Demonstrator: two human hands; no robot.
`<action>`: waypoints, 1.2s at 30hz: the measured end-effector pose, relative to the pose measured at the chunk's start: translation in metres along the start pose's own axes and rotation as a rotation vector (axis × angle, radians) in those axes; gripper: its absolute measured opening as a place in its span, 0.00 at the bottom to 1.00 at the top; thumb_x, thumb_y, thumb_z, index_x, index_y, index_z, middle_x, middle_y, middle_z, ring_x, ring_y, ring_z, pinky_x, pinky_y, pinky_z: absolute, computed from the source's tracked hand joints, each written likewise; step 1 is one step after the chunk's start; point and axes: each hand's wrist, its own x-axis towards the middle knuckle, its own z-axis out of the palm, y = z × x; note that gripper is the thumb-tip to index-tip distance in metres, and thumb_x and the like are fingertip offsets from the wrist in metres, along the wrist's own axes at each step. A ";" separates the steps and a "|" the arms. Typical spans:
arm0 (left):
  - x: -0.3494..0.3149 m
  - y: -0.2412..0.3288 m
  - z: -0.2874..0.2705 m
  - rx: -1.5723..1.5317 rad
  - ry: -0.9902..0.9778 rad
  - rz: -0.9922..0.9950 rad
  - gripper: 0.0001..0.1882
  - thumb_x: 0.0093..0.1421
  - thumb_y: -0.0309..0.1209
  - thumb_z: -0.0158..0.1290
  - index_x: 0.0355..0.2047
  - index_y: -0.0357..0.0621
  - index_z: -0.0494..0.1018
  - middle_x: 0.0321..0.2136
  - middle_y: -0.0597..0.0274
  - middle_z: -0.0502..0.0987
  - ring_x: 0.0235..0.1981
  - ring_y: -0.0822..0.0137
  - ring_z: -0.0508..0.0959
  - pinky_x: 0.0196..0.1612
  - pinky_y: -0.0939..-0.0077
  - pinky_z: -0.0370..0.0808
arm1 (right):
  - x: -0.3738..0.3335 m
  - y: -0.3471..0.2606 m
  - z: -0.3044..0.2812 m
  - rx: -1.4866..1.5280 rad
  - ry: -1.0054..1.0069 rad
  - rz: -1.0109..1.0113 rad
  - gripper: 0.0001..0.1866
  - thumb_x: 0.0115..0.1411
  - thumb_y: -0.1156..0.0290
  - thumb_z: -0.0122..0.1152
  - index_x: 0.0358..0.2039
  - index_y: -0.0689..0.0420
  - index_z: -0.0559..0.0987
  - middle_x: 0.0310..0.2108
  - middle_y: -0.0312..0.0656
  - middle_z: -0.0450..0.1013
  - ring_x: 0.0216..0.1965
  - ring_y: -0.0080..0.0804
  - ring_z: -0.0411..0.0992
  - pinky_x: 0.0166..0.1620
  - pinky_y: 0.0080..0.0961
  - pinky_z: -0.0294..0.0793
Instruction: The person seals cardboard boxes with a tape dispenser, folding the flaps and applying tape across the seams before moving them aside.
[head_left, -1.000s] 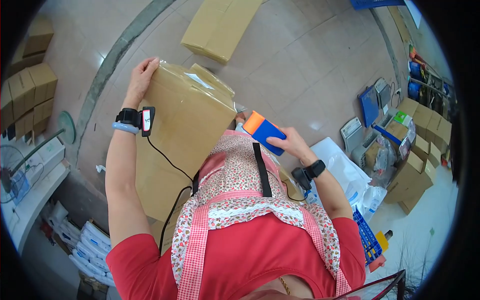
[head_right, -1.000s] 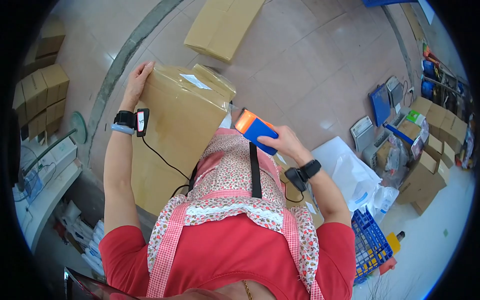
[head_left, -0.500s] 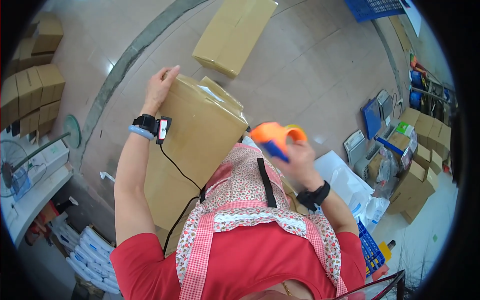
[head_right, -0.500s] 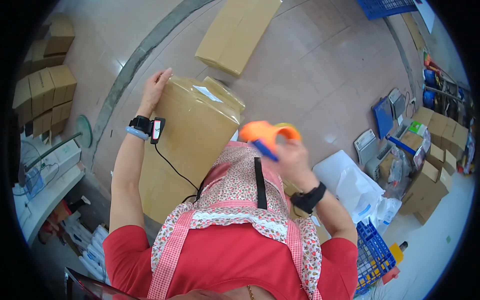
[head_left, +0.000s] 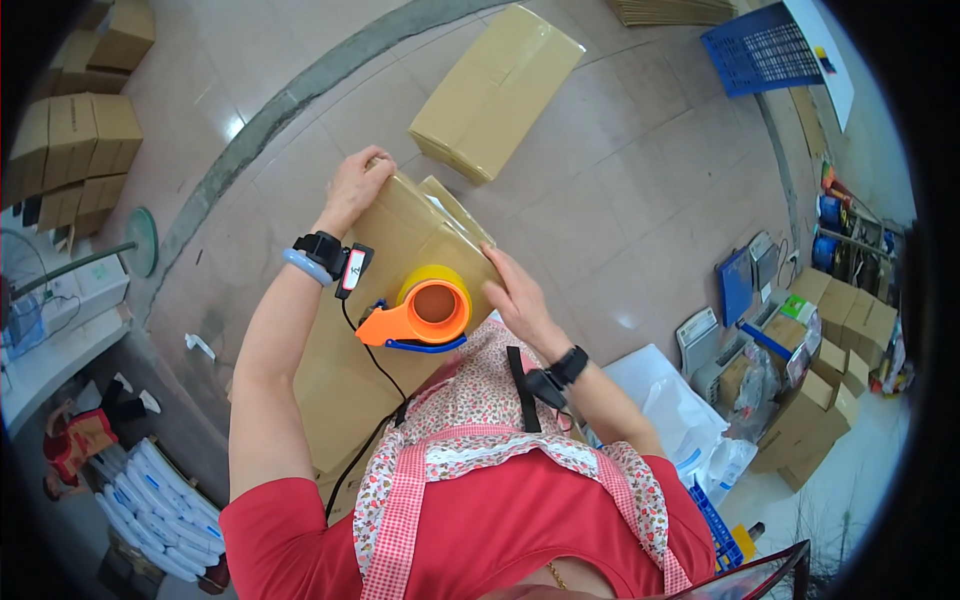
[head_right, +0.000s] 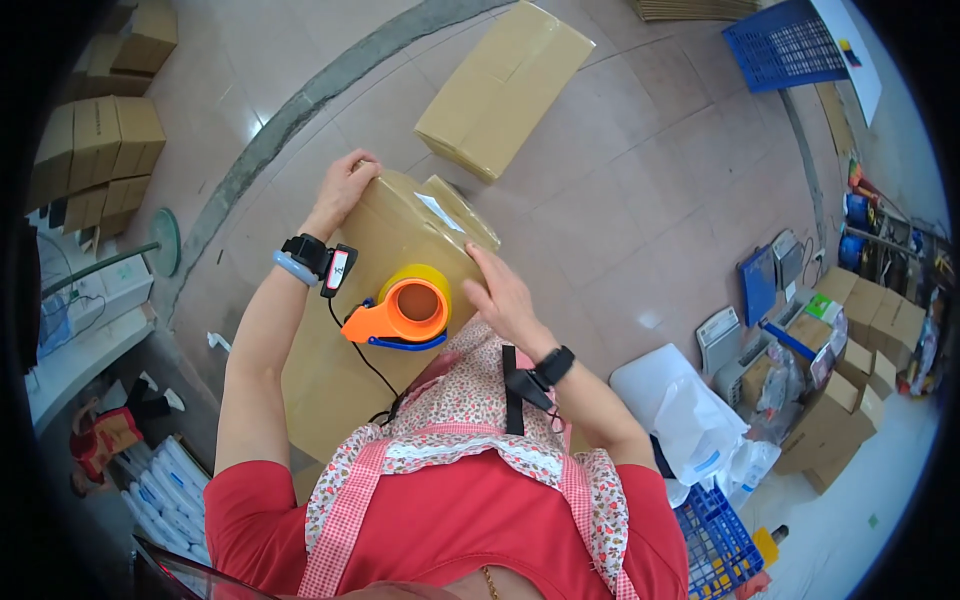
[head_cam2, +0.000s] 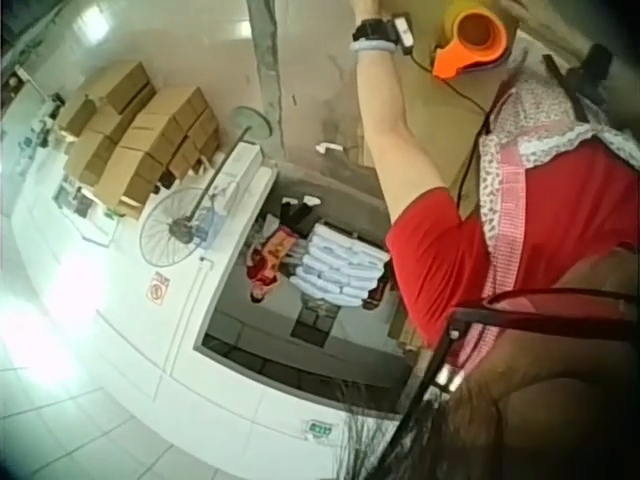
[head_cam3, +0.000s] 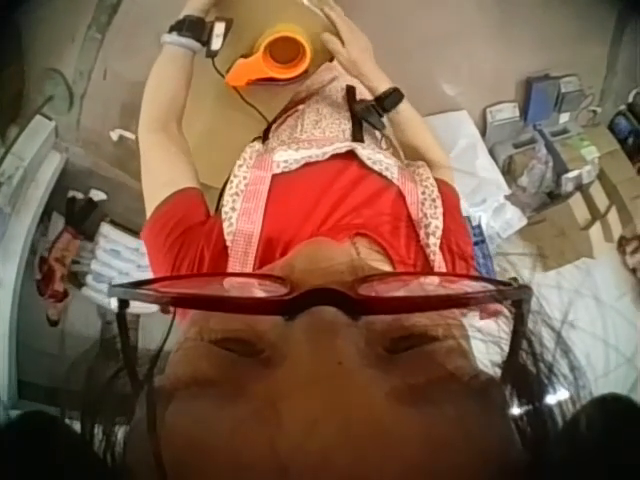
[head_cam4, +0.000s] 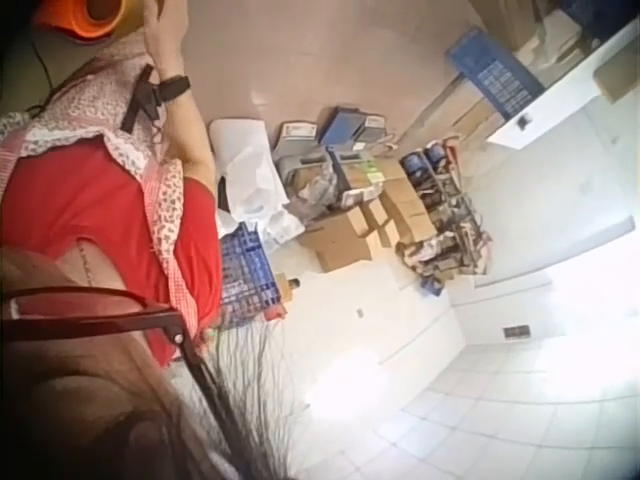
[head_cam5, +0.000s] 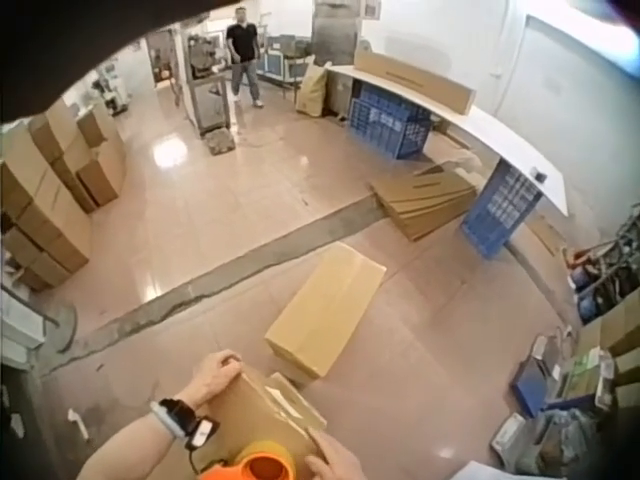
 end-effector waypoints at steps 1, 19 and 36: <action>0.002 -0.001 0.002 -0.005 0.002 0.016 0.19 0.57 0.47 0.50 0.34 0.44 0.75 0.26 0.59 0.74 0.30 0.67 0.72 0.36 0.74 0.69 | 0.002 0.016 0.009 0.191 -0.039 0.202 0.28 0.61 0.58 0.50 0.57 0.61 0.65 0.57 0.49 0.63 0.61 0.42 0.58 0.62 0.30 0.55; 0.005 -0.034 -0.002 -0.034 0.106 0.174 0.20 0.58 0.41 0.41 0.46 0.47 0.73 0.46 0.48 0.74 0.50 0.52 0.72 0.53 0.61 0.68 | 0.088 0.083 0.039 0.340 -0.497 0.142 0.26 0.65 0.55 0.42 0.56 0.61 0.67 0.59 0.49 0.61 0.61 0.39 0.57 0.61 0.32 0.57; -0.225 -0.079 -0.023 -0.183 -0.010 0.383 0.13 0.52 0.21 0.47 0.38 0.38 0.76 0.34 0.54 0.79 0.38 0.61 0.77 0.44 0.68 0.72 | -0.014 -0.102 0.051 -0.737 -0.403 -0.457 0.17 0.46 0.61 0.64 0.33 0.58 0.76 0.32 0.47 0.75 0.39 0.43 0.73 0.53 0.39 0.66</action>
